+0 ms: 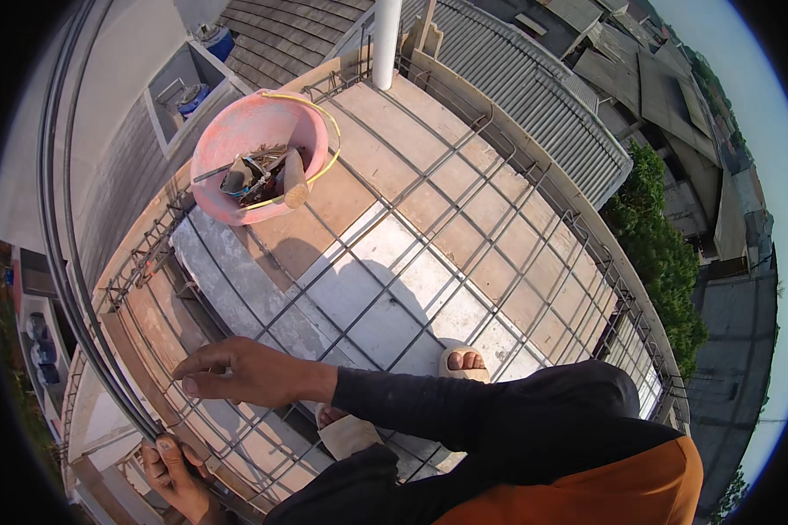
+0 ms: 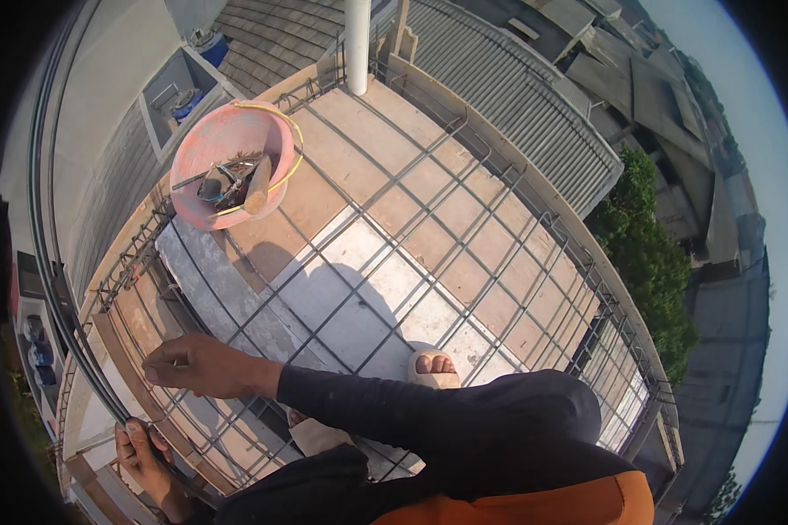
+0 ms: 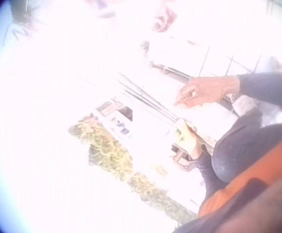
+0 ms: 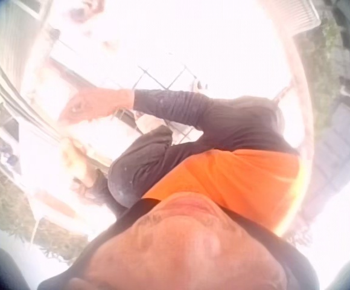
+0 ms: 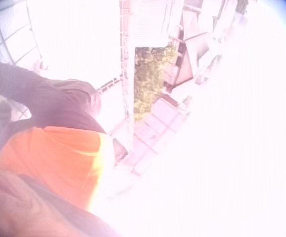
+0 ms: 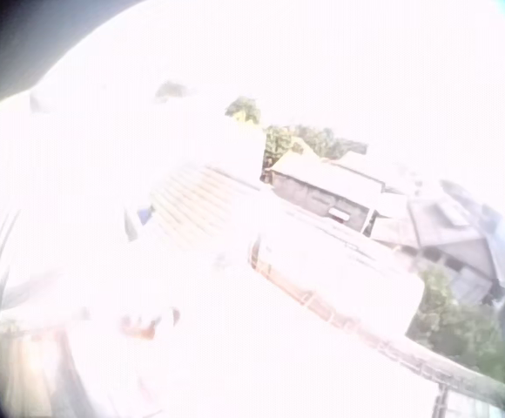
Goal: The person secures a metal reinforcement rod to a steel mesh grid using wire, handling the rod and wire by hand on an elevated construction surface.
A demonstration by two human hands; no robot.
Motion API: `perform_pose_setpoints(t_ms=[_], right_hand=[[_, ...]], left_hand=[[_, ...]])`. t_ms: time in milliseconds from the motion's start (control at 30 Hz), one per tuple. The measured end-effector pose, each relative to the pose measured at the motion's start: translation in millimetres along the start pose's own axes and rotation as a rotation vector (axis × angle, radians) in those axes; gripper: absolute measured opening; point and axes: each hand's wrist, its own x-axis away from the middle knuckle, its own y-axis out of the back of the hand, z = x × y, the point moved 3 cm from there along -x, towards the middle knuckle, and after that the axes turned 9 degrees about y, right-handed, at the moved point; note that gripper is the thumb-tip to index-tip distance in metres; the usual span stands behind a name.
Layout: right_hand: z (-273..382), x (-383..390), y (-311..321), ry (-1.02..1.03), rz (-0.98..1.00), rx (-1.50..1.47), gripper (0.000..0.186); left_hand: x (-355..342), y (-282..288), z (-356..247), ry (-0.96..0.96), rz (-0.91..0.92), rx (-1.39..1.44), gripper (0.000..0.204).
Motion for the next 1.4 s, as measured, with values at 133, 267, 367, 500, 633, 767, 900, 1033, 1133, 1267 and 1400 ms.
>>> perform_pose_setpoints(t_ms=[133, 267, 367, 500, 633, 767, 900, 1033, 1133, 1267, 1400], right_hand=[[47.7, -4.3, -31.5, 0.089, -0.011, 0.087, 0.033], [55.7, -1.7, -29.8, -0.047, -0.064, -0.038, 0.024], [55.8, -1.5, -33.4, -0.052, -0.080, 0.027, 0.024], [64.2, 1.2, -25.1, -0.023, -0.258, -0.058, 0.027], [70.6, 6.0, 29.6, 0.068, -0.439, -0.083, 0.029], [57.6, 21.2, 100.9, 0.097, -0.679, -0.031, 0.028], [22.4, 39.5, 156.5, 0.015, -0.871, -0.004, 0.027], [-22.7, 51.9, 178.6, -0.037, -0.953, -0.069, 0.026], [-50.0, 53.0, 195.2, -0.077, -0.962, -0.072, 0.023], [-74.5, 47.8, 227.9, -0.148, -0.991, -0.101, 0.022], [-95.3, 38.7, 246.9, -0.207, -1.028, -0.148, 0.022]], left_hand=[[9.9, -26.8, -4.1, -0.013, 0.123, -0.001, 0.032], [14.2, -35.0, -20.2, 0.039, 0.243, 0.068, 0.020], [10.1, -36.2, -32.5, -0.025, 0.208, -0.049, 0.023], [-0.3, -14.6, -41.6, -0.049, 0.075, -0.131, 0.030], [-32.6, 45.5, -48.8, -0.134, -0.085, -0.276, 0.031], [-50.5, 98.0, -54.7, -0.183, -0.339, -0.305, 0.061], [-22.9, 97.5, -83.9, -0.264, -0.452, -0.584, 0.044], [19.2, 68.0, -108.6, -0.192, -0.487, -0.803, 0.041], [40.6, 56.6, -108.5, -0.027, -0.456, -0.757, 0.045], [41.3, 55.2, -102.7, -0.112, -0.439, -0.813, 0.051], [44.1, 66.0, -88.4, -0.131, -0.413, -0.564, 0.043]])
